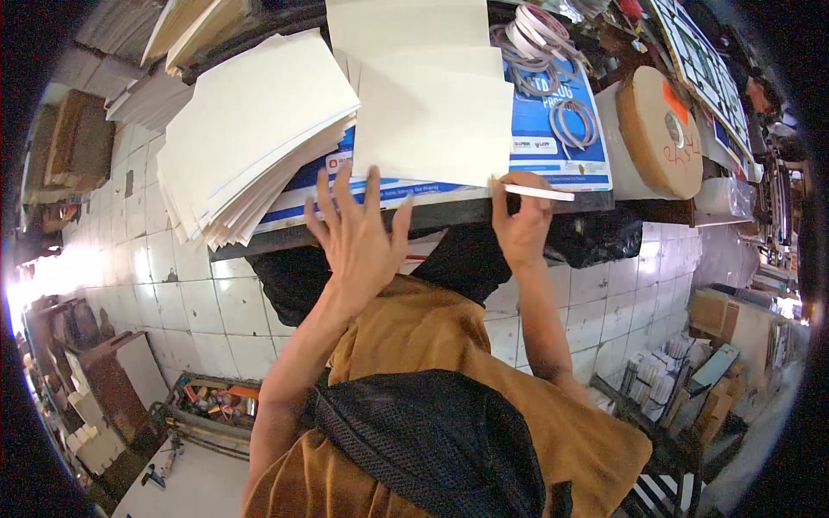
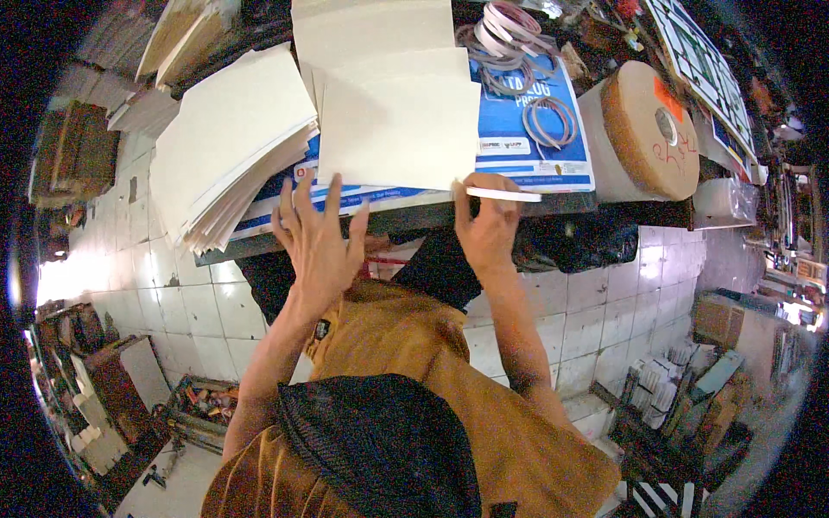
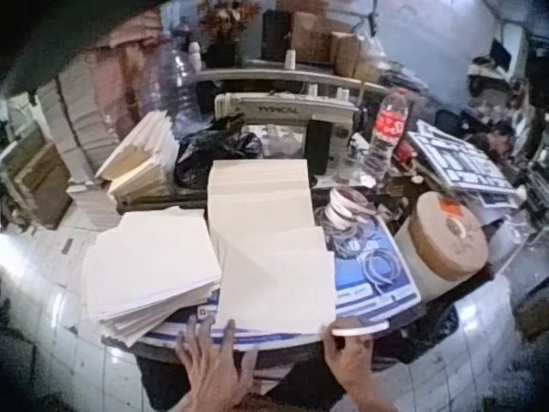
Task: The person applies double-sided adhesive tape to the edges of folded paper sheets one by one and stacks them on the work surface.
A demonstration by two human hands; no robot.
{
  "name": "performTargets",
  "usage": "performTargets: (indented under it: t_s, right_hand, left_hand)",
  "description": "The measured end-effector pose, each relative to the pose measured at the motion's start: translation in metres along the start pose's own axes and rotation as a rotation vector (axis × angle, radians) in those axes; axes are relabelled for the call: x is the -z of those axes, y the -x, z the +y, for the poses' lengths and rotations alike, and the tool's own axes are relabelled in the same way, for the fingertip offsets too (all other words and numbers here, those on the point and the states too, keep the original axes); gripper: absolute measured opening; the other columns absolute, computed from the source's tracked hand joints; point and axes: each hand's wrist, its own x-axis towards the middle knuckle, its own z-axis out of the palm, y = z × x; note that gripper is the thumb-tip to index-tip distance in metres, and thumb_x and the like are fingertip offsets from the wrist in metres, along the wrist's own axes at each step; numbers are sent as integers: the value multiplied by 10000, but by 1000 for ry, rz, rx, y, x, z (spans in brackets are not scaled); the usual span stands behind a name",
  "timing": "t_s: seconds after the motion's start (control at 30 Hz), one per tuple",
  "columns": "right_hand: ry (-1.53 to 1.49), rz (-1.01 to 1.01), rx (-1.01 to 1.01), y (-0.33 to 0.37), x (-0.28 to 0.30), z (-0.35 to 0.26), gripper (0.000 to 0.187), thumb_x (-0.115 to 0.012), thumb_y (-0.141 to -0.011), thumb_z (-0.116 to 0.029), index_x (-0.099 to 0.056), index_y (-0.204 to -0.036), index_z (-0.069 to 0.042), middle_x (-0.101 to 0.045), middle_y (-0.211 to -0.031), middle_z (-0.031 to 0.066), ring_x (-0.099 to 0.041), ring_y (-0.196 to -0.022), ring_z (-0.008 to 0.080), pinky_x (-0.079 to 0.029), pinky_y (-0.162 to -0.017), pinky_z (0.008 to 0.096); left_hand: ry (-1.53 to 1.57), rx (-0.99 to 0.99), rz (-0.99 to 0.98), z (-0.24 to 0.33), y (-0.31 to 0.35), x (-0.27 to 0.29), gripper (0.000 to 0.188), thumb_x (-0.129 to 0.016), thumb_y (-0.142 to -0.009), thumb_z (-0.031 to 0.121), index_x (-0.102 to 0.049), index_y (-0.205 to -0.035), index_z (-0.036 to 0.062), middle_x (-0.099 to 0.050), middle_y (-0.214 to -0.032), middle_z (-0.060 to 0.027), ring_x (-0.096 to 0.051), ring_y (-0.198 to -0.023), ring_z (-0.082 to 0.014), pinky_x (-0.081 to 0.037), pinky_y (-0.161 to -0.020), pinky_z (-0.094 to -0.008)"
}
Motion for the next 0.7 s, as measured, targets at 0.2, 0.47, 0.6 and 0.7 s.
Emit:
performTargets:
  t_s: [0.2,0.47,0.6,0.7]
  right_hand:
    - [-119,12,-173,-3,14,-18,110,-738,-912,-85,-643,-945,-41,-678,-910,118,-658,-886,284,-498,-836,408]
    - [-270,71,-485,-1,45,15,176,-716,-972,-136,-622,-1059,-16,-713,-937,122,-686,-891,178,-540,-810,323]
    - [-165,34,-440,-1,43,14,216,-752,-928,-120,-620,-1079,-41,-693,-881,102,-680,-858,280,-509,-847,392]
    - [-82,34,-258,-1,47,8,213,-756,-905,-103,-626,-1066,-49,-698,-888,112,-666,-875,321,-473,-889,429]
  left_hand:
    - [192,-310,38,65,-43,-47,566,-548,-1003,328,-490,-1488,42,-345,-1626,-185,-293,-1519,-389,-236,-1216,-584]
    - [119,-202,0,94,-49,-57,663,-545,-993,436,-493,-1446,-46,-403,-1559,-245,-298,-1479,-471,-202,-1182,-674]
    - [111,-184,23,95,-50,-61,713,-521,-986,492,-509,-1418,-75,-412,-1543,-253,-291,-1474,-473,-171,-1174,-697]
    - [117,-183,-6,94,-51,-59,756,-548,-979,505,-463,-1444,-84,-375,-1568,-264,-261,-1495,-479,-169,-1171,-707]
